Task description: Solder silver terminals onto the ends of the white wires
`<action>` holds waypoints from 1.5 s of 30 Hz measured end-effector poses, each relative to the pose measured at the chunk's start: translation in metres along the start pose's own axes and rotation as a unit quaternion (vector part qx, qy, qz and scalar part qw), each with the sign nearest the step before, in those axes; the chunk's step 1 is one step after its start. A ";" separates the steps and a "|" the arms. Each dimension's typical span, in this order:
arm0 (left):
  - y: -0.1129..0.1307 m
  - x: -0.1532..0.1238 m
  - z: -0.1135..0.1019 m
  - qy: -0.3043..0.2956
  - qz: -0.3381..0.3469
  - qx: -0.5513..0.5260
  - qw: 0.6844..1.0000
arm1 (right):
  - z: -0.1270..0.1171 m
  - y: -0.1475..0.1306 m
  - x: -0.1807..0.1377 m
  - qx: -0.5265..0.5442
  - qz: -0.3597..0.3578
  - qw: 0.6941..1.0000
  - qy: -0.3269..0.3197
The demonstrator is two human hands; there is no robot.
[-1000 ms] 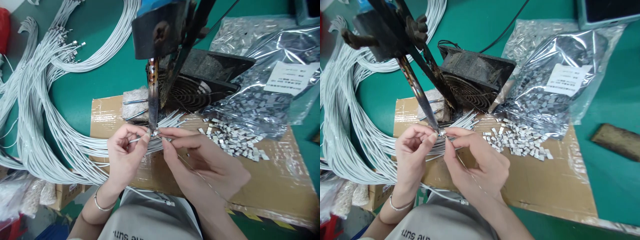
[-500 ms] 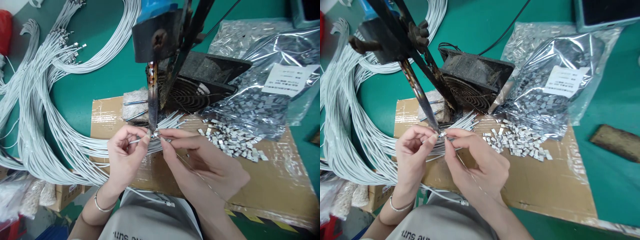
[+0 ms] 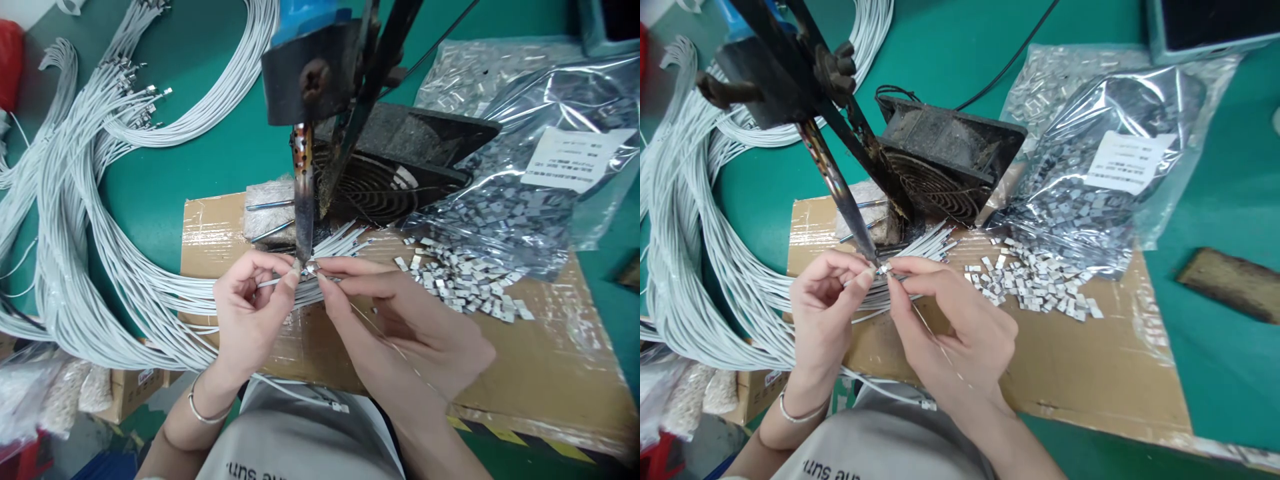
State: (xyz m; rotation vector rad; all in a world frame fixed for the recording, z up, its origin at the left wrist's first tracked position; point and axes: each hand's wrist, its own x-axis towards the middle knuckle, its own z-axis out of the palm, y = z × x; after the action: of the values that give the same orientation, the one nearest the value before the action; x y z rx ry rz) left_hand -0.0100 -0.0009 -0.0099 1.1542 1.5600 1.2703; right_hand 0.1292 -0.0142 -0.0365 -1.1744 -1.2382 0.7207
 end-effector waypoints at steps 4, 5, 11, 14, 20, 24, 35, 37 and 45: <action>-0.001 0.000 -0.001 -0.001 0.001 0.000 1.000 | 0.000 0.000 0.000 0.003 -0.001 1.000 -0.003; -0.001 -0.001 -0.001 -0.002 0.001 0.000 1.000 | 0.000 0.000 -0.001 0.003 0.001 1.000 -0.005; -0.004 -0.001 -0.002 -0.005 0.004 -0.003 1.000 | 0.000 0.000 -0.001 0.000 0.009 1.000 -0.012; -0.002 -0.001 -0.001 -0.006 0.005 -0.006 1.000 | 0.001 0.000 -0.001 0.002 0.009 1.000 -0.009; 0.000 -0.001 -0.001 -0.002 0.005 0.004 1.000 | 0.001 0.001 -0.002 0.000 0.010 1.000 -0.006; 0.000 -0.003 0.000 -0.009 0.018 0.013 1.000 | 0.001 0.002 -0.003 -0.005 0.020 1.000 -0.004; 0.003 -0.003 0.003 -0.001 0.020 0.001 1.000 | 0.002 -0.001 -0.002 0.016 0.043 0.999 -0.010; 0.003 -0.003 0.002 -0.005 0.017 -0.011 1.000 | 0.002 -0.001 -0.003 0.018 0.051 0.998 -0.012; 0.004 -0.012 0.000 -0.040 -0.007 -0.011 0.999 | 0.000 -0.002 -0.001 0.035 0.067 0.997 0.022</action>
State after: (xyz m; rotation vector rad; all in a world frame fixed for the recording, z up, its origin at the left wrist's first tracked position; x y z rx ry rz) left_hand -0.0058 -0.0126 -0.0058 1.1650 1.4896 1.2145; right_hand 0.1292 -0.0155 -0.0352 -1.2164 -1.0968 0.8268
